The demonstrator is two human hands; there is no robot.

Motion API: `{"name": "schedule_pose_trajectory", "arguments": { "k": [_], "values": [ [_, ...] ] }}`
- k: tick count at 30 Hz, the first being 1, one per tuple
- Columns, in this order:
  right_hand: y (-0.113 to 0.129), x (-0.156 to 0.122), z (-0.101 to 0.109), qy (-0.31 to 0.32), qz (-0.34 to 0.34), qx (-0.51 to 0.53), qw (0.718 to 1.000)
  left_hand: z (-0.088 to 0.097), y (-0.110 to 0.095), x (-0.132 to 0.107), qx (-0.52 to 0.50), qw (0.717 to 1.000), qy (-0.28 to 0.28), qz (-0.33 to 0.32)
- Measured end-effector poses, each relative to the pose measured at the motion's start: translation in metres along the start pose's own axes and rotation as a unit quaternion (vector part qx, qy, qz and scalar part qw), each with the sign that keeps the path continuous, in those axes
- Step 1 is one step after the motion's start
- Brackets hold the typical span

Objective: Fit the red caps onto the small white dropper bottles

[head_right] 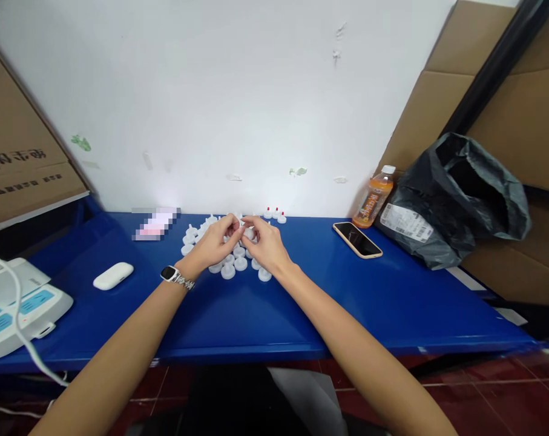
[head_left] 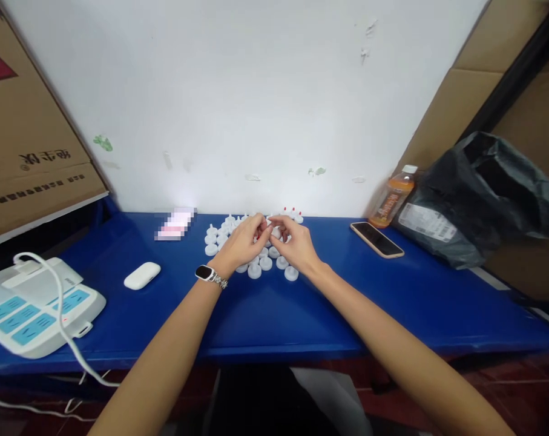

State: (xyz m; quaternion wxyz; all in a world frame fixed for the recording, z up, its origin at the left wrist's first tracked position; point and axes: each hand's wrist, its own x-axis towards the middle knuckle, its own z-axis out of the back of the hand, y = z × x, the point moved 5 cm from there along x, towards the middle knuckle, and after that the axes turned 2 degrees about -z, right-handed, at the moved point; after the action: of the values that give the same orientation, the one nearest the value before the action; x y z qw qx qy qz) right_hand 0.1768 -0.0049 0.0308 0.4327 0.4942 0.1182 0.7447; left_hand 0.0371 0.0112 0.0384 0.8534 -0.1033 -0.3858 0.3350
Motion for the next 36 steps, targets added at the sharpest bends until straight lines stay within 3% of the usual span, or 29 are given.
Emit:
{"name": "schedule_pose_trajectory", "arguments": {
  "k": [6, 12, 18, 24, 29, 36],
  "values": [
    [0.005, -0.005, -0.006, 0.026, 0.005, 0.020, 0.999, 0.004, 0.007, 0.000, -0.010, 1.000, 0.003, 0.026],
    [-0.001, -0.005, -0.004, -0.002, -0.028, 0.083, 0.996, 0.003, 0.005, -0.001, -0.020, 0.999, 0.026, 0.024],
    [0.005, -0.006, -0.005, 0.013, -0.007, 0.040, 0.999, 0.003, 0.008, -0.002, -0.051, 0.997, 0.000, 0.051],
    [0.002, -0.006, -0.003, 0.027, 0.004, 0.019, 0.999, 0.001, 0.011, -0.002, -0.080, 0.996, 0.020, 0.045],
    [0.007, -0.004, 0.000, 0.034, 0.038, -0.037, 0.998, 0.000, 0.013, 0.001, -0.136, 0.988, -0.038, 0.053],
    [0.017, -0.001, -0.002, 0.009, 0.073, -0.071, 0.995, -0.004, 0.018, 0.007, -0.143, 0.970, -0.131, 0.144]
  ]
}}
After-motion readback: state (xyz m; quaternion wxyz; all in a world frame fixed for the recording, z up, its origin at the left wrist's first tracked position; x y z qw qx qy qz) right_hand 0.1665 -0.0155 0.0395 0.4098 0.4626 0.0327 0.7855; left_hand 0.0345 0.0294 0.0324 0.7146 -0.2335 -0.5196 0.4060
